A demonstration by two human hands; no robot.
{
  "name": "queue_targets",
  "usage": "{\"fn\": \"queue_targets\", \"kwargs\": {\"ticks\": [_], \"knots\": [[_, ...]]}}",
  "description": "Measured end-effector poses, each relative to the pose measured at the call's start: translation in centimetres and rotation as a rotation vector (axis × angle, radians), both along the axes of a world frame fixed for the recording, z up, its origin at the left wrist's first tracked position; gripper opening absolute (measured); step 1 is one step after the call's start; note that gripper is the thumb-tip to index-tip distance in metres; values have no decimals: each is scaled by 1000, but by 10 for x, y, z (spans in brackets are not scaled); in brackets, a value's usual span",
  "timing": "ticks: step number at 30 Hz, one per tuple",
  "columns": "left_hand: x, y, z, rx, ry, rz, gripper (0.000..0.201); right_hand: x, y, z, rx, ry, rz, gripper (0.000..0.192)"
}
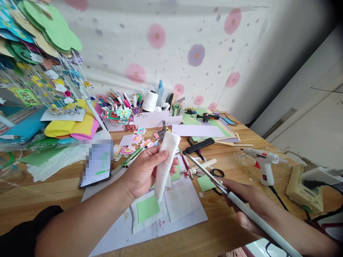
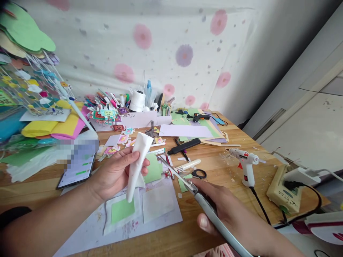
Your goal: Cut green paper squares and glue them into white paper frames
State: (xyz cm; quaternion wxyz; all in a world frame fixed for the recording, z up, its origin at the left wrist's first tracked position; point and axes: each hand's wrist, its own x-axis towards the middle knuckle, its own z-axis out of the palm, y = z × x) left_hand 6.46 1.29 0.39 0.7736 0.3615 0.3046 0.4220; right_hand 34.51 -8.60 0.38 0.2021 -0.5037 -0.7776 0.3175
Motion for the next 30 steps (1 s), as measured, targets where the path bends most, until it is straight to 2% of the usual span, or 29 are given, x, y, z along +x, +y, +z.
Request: {"fn": "queue_targets", "kwargs": {"ticks": [5,11,21,30], "knots": [[-1,-2,1,-10,-74,-101,16,-10,0,9,64,-49,69,51],[3,-3,1,25,-28,-106,12,-21,5,18,122,-84,147,57],[3,-7,-3,110,165,-60,17,-33,8,24,-92,-17,108,60],[4,-5,-4,120,290,-38,20,-40,11,16,-98,56,138,50]]}}
